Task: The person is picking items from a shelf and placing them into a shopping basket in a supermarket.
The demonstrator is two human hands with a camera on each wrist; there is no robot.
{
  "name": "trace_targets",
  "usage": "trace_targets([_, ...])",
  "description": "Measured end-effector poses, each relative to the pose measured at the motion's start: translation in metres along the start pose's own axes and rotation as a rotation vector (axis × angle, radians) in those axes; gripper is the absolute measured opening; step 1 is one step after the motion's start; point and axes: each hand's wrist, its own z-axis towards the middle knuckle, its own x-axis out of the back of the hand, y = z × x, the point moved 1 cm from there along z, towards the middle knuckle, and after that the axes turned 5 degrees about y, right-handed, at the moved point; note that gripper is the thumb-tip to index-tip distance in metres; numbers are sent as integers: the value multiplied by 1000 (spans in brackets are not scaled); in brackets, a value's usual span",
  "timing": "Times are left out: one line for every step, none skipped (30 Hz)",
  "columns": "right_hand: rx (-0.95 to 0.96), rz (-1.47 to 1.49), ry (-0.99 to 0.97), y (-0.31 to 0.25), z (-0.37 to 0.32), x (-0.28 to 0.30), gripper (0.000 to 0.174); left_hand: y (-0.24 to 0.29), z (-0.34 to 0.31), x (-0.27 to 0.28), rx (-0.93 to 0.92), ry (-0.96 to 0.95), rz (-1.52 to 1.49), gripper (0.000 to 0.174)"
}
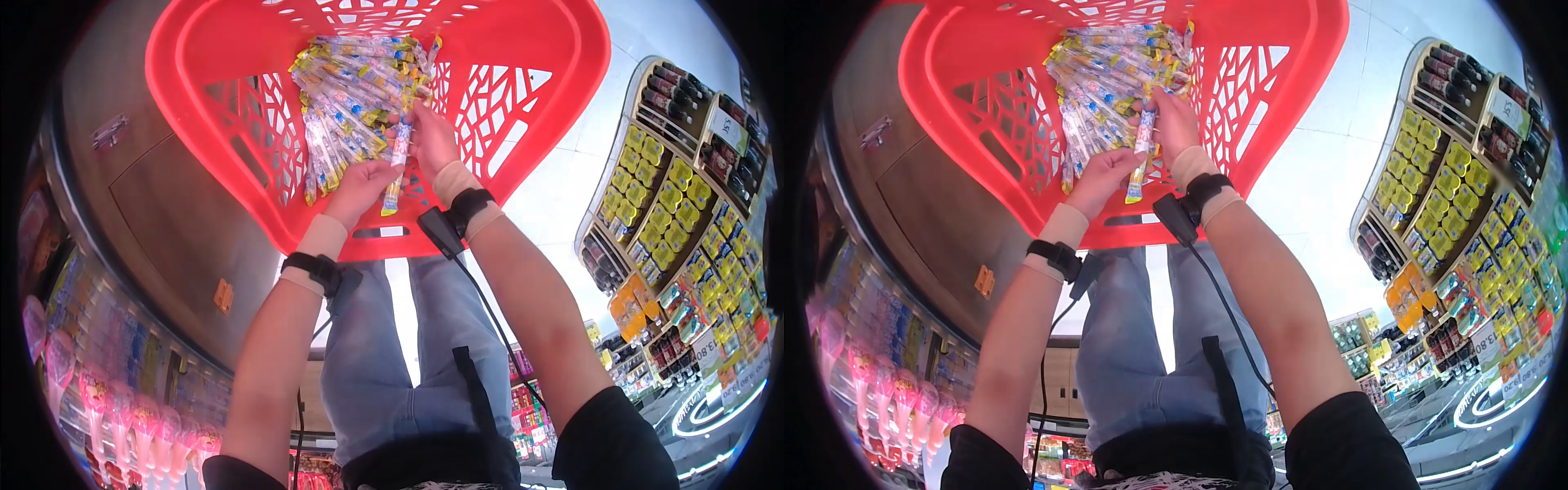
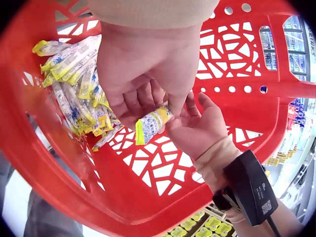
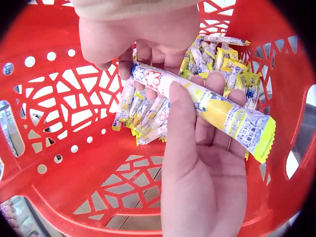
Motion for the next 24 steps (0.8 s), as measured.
trace_targets([7,17,-15,-1,-7,-1,28,0,-8,-4,-28,39,-38,28])
trace_targets([27,8,-14,-2,-14,-2,28,-1,-14,-5,-51,45,-30,28])
trace_targets([47,-2,-11,-4,-24,-3,28,-3,-19,-6,-74,51,-22,28])
trace_targets([68,-11,-8,-6,-33,-4,28,-4,-24,-7,-97,56,-14,28])
trace_targets([61,-15,-23,-7,-42,-4,28,-6,-29,-8,-83,48,-30,29])
trace_targets([51,-19,-35,-8,-51,-2,29,-6,-37,-10,-66,40,-46,30])
trace_targets([42,-23,-48,-10,-58,0,31,-4,-44,-13,-50,31,-63,31])
trace_targets([46,-51,-92,-11,-63,2,32,-3,-49,-15,-59,42,-55,32])
trace_targets([45,-78,-133,-7,-68,7,33,-3,-56,-18,-64,53,-48,32])
trace_targets([45,-106,-176,-4,-72,13,34,-4,-62,-20,-70,65,-41,33])
trace_targets([34,-123,-201,-2,-76,19,32,-3,-67,-22,-83,63,-54,33])
trace_targets([43,-156,-209,-2,-84,22,32,-2,-74,-26,-92,61,-67,33])
trace_targets([54,-189,-217,-3,-91,24,32,0,-81,-29,-104,58,-80,33])
trace_targets([65,-221,-226,-3,-98,25,32,-1,-87,-31,-128,56,-61,34])
trace_targets([72,-198,-228,-9,-110,23,30,-1,-92,-34,-155,54,-42,34])
trace_targets([98,-236,-245,-15,-119,22,29,0,-97,-36,-186,52,-21,34])
trace_targets([125,-273,-263,-21,-128,22,27,0,-103,-41,-198,67,-42,33])
trace_targets([151,-309,-279,-27,-136,21,26,2,-109,-45,-191,72,-51,33])
trace_targets([123,-306,-268,-32,-145,21,26,3,-116,-48,-183,76,-60,32])
trace_targets([94,-302,-255,-37,-156,20,25,5,-126,-52,-173,81,-68,32])
trace_targets([73,-298,-246,-44,-164,18,25,5,-134,-56,-180,80,-47,32])
trace_targets([127,-312,-265,-46,-167,20,24,5,-140,-60,-198,78,-25,31])
trace_targets([181,-325,-285,-43,-169,23,24,5,-147,-63,-215,78,-2,30])
trace_targets([234,-337,-303,-49,-178,21,23,12,-156,-68,-230,79,6,30])
